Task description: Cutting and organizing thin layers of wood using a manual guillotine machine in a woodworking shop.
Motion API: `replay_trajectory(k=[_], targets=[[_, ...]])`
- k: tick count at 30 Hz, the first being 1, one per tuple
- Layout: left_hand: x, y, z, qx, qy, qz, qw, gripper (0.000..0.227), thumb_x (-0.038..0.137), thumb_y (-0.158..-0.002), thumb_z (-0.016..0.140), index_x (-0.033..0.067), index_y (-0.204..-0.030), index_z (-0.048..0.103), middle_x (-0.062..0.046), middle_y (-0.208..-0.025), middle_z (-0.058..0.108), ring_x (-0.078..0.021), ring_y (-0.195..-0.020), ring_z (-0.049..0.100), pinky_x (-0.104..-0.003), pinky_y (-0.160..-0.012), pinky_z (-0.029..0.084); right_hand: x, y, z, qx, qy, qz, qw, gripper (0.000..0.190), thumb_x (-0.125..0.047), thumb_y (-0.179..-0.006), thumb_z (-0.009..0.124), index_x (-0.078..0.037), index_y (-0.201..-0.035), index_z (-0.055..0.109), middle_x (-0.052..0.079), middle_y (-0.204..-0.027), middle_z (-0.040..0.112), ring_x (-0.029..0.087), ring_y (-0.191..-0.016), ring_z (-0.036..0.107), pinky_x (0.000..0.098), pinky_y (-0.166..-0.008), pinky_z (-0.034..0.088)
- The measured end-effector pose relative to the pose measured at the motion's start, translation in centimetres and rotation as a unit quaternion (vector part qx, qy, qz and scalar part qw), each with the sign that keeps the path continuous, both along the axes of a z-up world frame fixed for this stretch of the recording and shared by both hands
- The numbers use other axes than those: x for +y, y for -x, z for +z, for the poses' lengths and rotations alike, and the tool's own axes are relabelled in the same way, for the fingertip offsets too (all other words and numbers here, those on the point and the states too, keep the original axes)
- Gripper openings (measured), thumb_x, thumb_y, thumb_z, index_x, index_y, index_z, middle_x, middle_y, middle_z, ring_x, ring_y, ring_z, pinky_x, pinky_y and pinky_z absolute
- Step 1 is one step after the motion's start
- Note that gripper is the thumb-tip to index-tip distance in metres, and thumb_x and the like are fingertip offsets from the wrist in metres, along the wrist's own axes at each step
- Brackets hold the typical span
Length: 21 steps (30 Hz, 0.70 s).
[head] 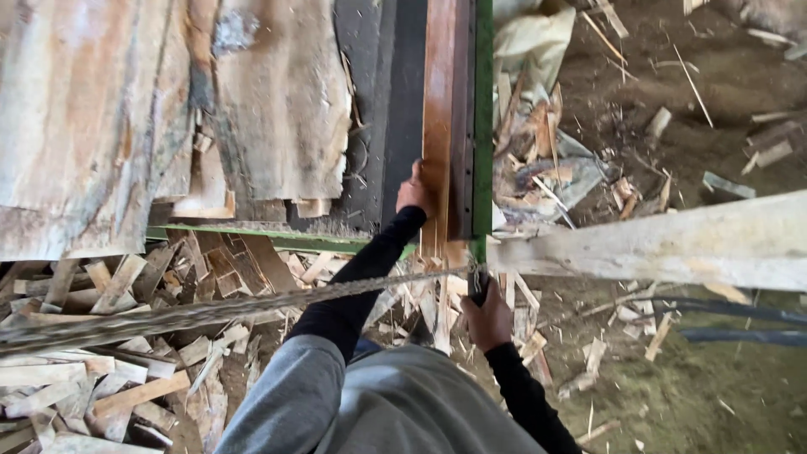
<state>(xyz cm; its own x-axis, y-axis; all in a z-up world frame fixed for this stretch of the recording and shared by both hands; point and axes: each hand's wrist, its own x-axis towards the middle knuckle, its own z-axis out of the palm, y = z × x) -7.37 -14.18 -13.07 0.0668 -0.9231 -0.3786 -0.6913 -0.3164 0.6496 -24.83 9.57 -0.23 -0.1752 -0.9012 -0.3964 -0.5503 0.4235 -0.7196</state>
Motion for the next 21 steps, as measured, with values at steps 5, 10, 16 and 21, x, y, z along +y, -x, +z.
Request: replay_trajectory(k=[5,10,16,21], targets=[[0.2,-0.8,-1.8,0.074,0.056,0.074,0.993,0.078,0.023,-0.091,0.075,0.011,-0.152,0.028,-0.024,-0.109,0.071,-0.0389,-0.098,0.07,-0.047,-0.085,0.057,0.0,-0.2,1.9,-0.004,0.027,0.01,1.0,0.049,-0.024,-0.085,0.067,-0.002,-0.126,0.053,0.011,-0.062,0.069,0.021,-0.046,0.067,0.0386,-0.044,0.054],[1.6,-3.3,-5.0,0.133,0.132,0.116,0.975,0.047,0.026,-0.089,0.078,0.0127,-0.132,0.064,-0.018,-0.113,0.078,-0.03,-0.1,0.076,-0.041,-0.088,0.062,-0.7,-0.5,4.1,-0.039,0.004,-0.003,0.999,0.046,-0.023,-0.086,0.066,0.002,-0.122,0.052,0.012,-0.068,0.067,0.022,-0.045,0.066,0.0379,-0.042,0.054],[6.0,-5.3,1.7,0.523,-0.064,0.178,0.831,0.052,0.024,-0.092,0.076,0.0024,-0.136,0.058,-0.011,-0.116,0.074,-0.0227,-0.101,0.073,-0.036,-0.09,0.062,-0.7,0.5,5.7,-0.072,0.005,0.0,0.997,0.047,-0.023,-0.086,0.067,0.001,-0.123,0.051,0.009,-0.072,0.064,0.018,-0.044,0.063,0.0358,-0.038,0.054],[7.7,-6.4,5.1,0.637,-0.103,0.126,0.754,0.052,0.01,-0.091,0.076,-0.0022,-0.137,0.053,-0.013,-0.112,0.072,-0.026,-0.097,0.071,-0.04,-0.086,0.063,-0.2,1.1,6.5,-0.082,-0.009,0.004,0.997,0.048,-0.027,-0.088,0.068,-0.003,-0.125,0.052,0.011,-0.075,0.064,0.019,-0.046,0.062,0.0336,-0.038,0.053]])
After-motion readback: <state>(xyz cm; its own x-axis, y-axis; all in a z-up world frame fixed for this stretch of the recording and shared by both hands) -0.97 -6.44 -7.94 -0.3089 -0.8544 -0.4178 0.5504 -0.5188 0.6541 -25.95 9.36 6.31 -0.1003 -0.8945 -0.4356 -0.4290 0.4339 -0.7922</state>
